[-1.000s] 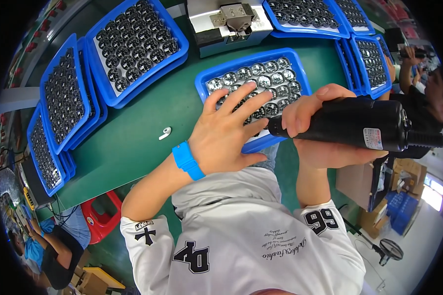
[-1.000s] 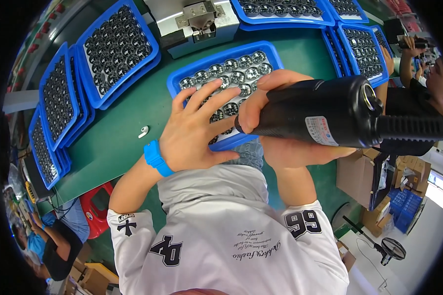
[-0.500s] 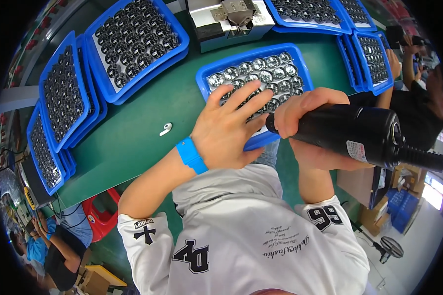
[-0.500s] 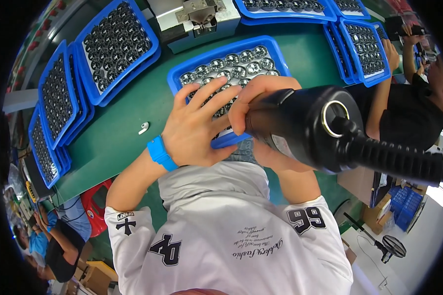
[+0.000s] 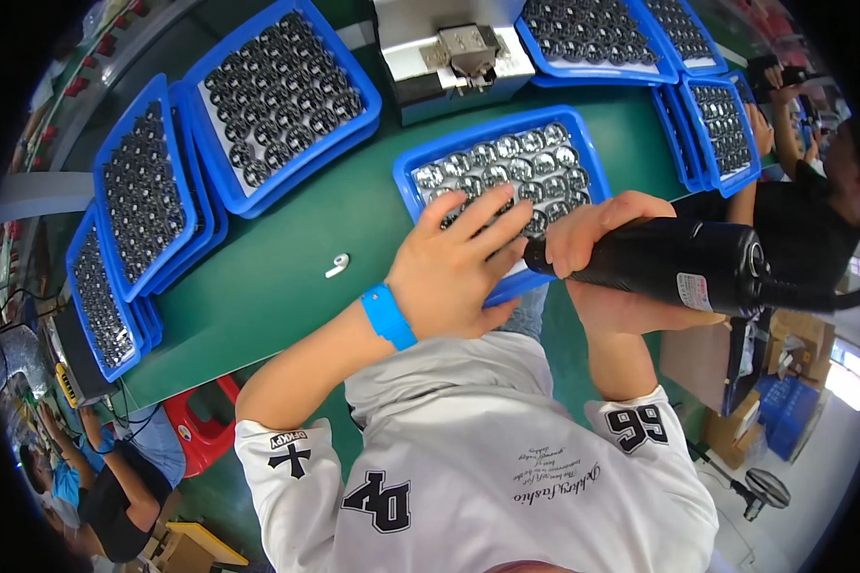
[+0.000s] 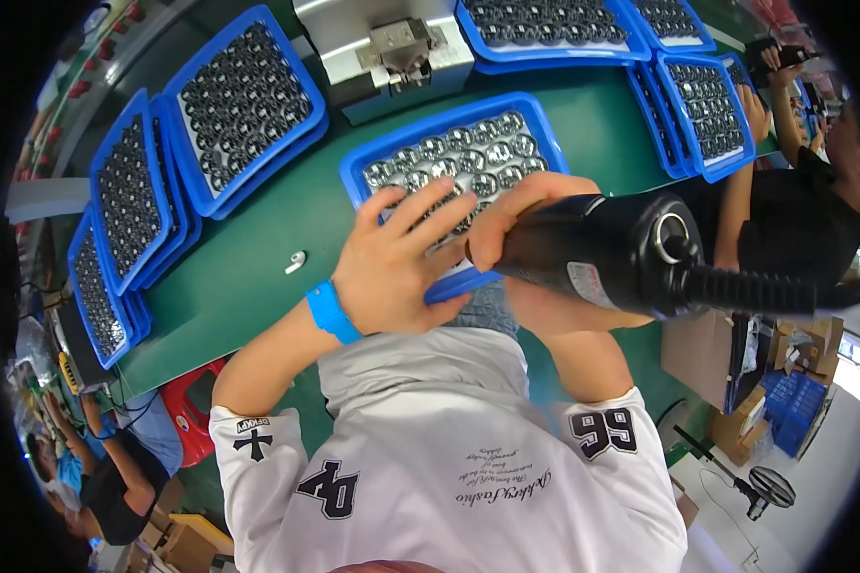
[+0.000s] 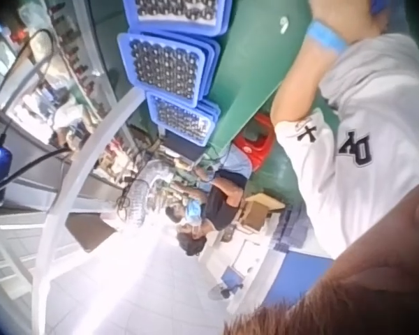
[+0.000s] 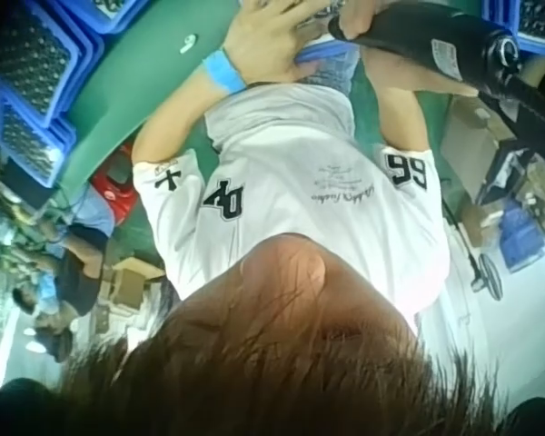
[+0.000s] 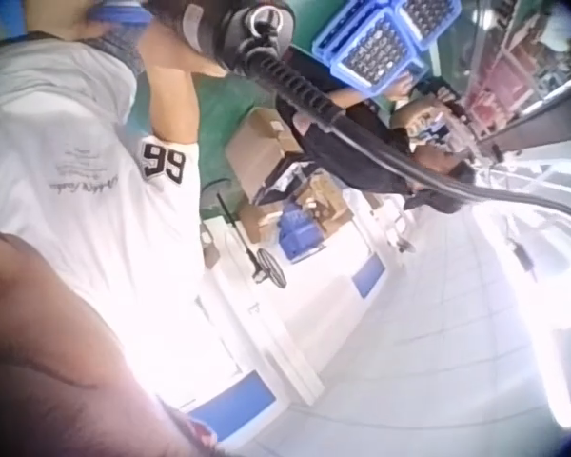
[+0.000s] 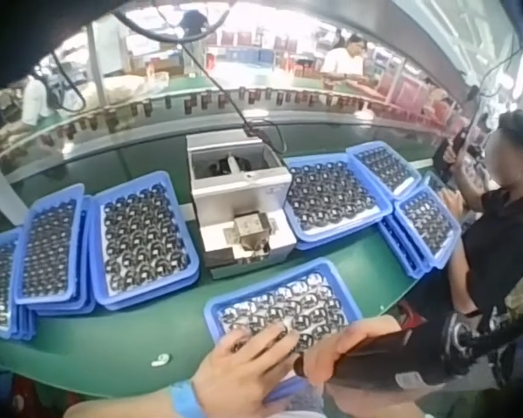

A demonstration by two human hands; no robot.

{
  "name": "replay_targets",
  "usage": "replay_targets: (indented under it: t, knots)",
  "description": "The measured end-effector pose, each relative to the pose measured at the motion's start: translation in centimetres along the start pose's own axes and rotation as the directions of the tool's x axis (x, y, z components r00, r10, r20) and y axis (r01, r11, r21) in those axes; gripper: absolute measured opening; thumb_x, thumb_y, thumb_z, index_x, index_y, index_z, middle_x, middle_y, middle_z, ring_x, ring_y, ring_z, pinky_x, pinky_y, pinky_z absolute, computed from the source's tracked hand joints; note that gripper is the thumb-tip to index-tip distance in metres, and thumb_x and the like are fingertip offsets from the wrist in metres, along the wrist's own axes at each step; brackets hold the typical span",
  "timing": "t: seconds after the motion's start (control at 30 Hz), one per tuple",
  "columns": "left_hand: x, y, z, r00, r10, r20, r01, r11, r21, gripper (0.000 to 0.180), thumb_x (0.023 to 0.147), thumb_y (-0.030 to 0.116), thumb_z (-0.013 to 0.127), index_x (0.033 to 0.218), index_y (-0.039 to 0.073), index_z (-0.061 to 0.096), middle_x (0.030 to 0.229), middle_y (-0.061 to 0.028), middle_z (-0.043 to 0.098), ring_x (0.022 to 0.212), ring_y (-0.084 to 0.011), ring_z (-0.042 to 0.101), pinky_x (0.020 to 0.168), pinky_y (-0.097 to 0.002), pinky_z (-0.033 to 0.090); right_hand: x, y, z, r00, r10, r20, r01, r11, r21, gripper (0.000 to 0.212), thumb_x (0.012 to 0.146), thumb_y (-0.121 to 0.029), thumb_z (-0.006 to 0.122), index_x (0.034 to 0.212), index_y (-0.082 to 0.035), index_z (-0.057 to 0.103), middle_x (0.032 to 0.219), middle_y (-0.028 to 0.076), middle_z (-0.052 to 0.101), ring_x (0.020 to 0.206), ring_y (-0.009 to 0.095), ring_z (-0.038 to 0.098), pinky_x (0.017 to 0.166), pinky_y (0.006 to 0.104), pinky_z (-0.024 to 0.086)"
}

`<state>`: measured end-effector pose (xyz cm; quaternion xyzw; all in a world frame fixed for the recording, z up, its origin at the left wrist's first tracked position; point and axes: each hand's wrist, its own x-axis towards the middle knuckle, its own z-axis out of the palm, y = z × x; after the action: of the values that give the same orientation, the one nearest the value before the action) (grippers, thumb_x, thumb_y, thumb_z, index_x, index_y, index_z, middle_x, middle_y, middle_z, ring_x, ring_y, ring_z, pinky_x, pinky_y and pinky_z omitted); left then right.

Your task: The person fastens small electronic components into trays using an electric screwdriver to drive screws.

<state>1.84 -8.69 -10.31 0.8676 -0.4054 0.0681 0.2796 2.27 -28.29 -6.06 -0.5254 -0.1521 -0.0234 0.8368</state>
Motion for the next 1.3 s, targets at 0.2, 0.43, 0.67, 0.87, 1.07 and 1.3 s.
replay_targets:
  t: [0.2,0.43,0.67,0.87,1.07,1.3]
  knots:
    - [0.4,0.8,-0.4,1.0,0.008,0.009,-0.008,1.0,0.019,0.054,0.07,0.035,0.081,0.117,0.008,0.075,0.148,-0.0094,0.056,0.143,-0.0277,0.046,0.111,-0.0494,0.033,5.6,-4.7,0.1,0.934,-0.3,0.191,0.282,0.952,0.119,0.108,0.077,-0.098,0.041,0.132,-0.006,0.058,0.074,0.004,0.057,0.052,0.017,0.049,0.051,0.0336,0.038]
    - [0.5,1.7,0.1,1.0,-0.007,-0.007,0.007,0.993,0.115,0.058,0.07,0.034,0.079,0.118,0.003,0.071,0.145,-0.0136,0.057,0.141,-0.0265,0.048,0.111,-0.0474,0.034,16.8,-2.8,6.1,0.913,-0.397,-0.094,0.374,0.907,-0.194,0.088,0.098,-0.081,0.025,0.099,-0.002,0.061,0.06,0.009,0.056,0.044,0.019,0.053,0.042,0.0296,0.045]
    - [0.2,2.0,-0.1,0.999,-0.018,-0.041,0.02,0.998,0.056,0.059,0.07,0.035,0.082,0.12,0.007,0.07,0.142,-0.0119,0.058,0.137,-0.0281,0.05,0.108,-0.0483,0.035,19.0,-0.6,8.2,0.963,-0.268,-0.034,0.27,0.956,0.114,0.082,0.099,-0.079,0.033,0.093,-0.003,0.061,0.067,0.007,0.057,0.045,0.017,0.053,0.042,0.0288,0.044]
    - [-0.8,2.3,-0.7,0.992,-0.102,-0.08,0.1,0.995,-0.029,0.067,0.07,0.04,0.083,0.129,0.013,0.067,0.141,-0.0101,0.058,0.131,-0.0278,0.052,0.106,-0.0479,0.034,17.4,-0.3,7.4,0.986,-0.164,-0.038,0.166,0.984,0.066,0.086,0.097,-0.082,0.03,0.087,-0.003,0.061,0.06,0.009,0.058,0.043,0.017,0.052,0.04,0.0286,0.042]
    - [-1.4,2.5,-1.5,0.988,-0.137,-0.077,0.134,0.99,-0.038,0.069,0.068,0.045,0.084,0.129,0.016,0.069,0.142,-0.0105,0.057,0.132,-0.0294,0.052,0.107,-0.0491,0.033,9.5,-3.8,0.0,0.973,-0.159,0.166,0.139,0.982,0.128,0.12,0.078,-0.101,0.028,0.136,0.001,0.053,0.072,0.008,0.053,0.056,0.019,0.05,0.056,0.0363,0.042]
    - [0.9,2.9,-1.2,0.995,-0.096,-0.023,0.096,0.995,-0.008,0.056,0.069,0.038,0.085,0.117,0.011,0.073,0.147,-0.0119,0.053,0.141,-0.0281,0.044,0.112,-0.0489,0.029,3.3,-4.7,-2.5,0.974,-0.211,0.082,0.202,0.974,0.105,0.11,0.081,-0.095,0.042,0.133,0.001,0.053,0.071,0.01,0.056,0.057,0.02,0.053,0.056,0.0354,0.045]
